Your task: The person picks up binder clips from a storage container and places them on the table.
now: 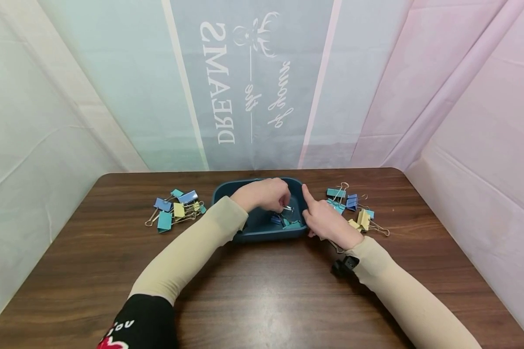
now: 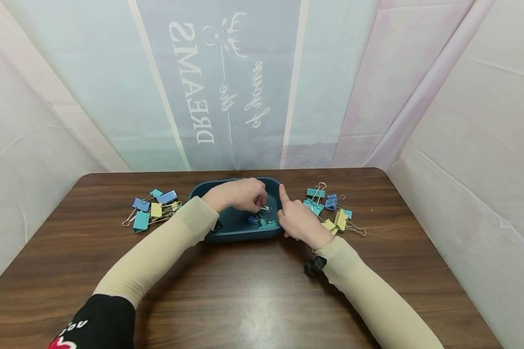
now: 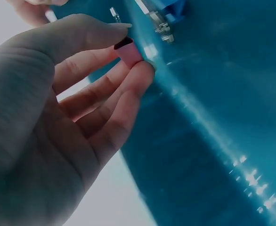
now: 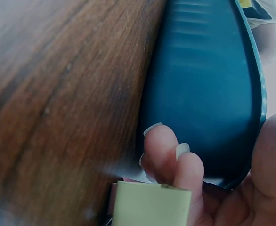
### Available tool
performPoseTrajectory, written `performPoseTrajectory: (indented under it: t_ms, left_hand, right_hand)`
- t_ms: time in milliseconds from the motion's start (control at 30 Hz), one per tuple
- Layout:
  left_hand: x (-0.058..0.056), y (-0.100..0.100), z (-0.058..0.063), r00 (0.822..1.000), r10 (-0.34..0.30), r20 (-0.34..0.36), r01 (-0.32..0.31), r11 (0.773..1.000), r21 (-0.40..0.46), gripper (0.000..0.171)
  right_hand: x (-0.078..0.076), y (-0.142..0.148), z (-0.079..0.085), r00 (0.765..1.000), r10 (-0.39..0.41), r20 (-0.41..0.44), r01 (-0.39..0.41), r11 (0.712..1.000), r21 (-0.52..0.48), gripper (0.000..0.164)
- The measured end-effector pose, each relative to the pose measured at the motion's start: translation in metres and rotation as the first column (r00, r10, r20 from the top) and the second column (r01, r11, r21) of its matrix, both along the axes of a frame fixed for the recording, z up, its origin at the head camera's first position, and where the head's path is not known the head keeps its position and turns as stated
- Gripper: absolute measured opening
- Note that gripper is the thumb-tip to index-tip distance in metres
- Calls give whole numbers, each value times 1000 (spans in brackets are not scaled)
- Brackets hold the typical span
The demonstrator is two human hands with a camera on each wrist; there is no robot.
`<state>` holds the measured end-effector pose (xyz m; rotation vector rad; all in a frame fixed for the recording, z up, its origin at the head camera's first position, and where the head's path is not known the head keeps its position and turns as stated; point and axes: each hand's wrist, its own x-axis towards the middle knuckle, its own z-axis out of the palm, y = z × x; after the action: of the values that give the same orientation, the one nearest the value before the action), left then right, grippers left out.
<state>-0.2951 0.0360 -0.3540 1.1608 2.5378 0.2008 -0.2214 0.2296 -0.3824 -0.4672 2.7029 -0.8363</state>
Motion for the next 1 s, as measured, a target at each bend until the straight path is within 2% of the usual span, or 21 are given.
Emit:
performPoseTrajectory:
  t_ms: [267, 400, 533, 733, 867, 1000]
  left_hand:
    - [4, -19, 29, 995, -34, -98, 40, 997, 64, 15]
    - [9, -42, 42, 991, 15, -130, 4, 990, 140, 13]
    - [15, -69, 50, 985, 59, -161, -25, 979, 203, 9]
    - [26, -116, 52, 969, 127, -211, -76, 970, 232, 6]
    - [35, -150, 50, 964, 168, -208, -115, 963, 245, 7]
    - [41, -188, 42, 960, 205, -193, -161, 962, 221, 7]
  right_hand:
    - [1, -1, -1, 1000, -6, -9, 6, 1000, 10, 70]
    - [1, -1, 0, 1000, -6, -14, 6, 1000, 14, 69]
    - [2, 0, 1, 1000, -7, -18, 7, 1000, 12, 69]
    - [2, 0, 0, 1000, -1, -11, 1, 1000, 4, 69]
    - [2, 0, 0, 1000, 0, -11, 0, 1000, 1, 69]
    - [2, 1, 0, 1000, -1, -15, 1, 1000, 8, 70]
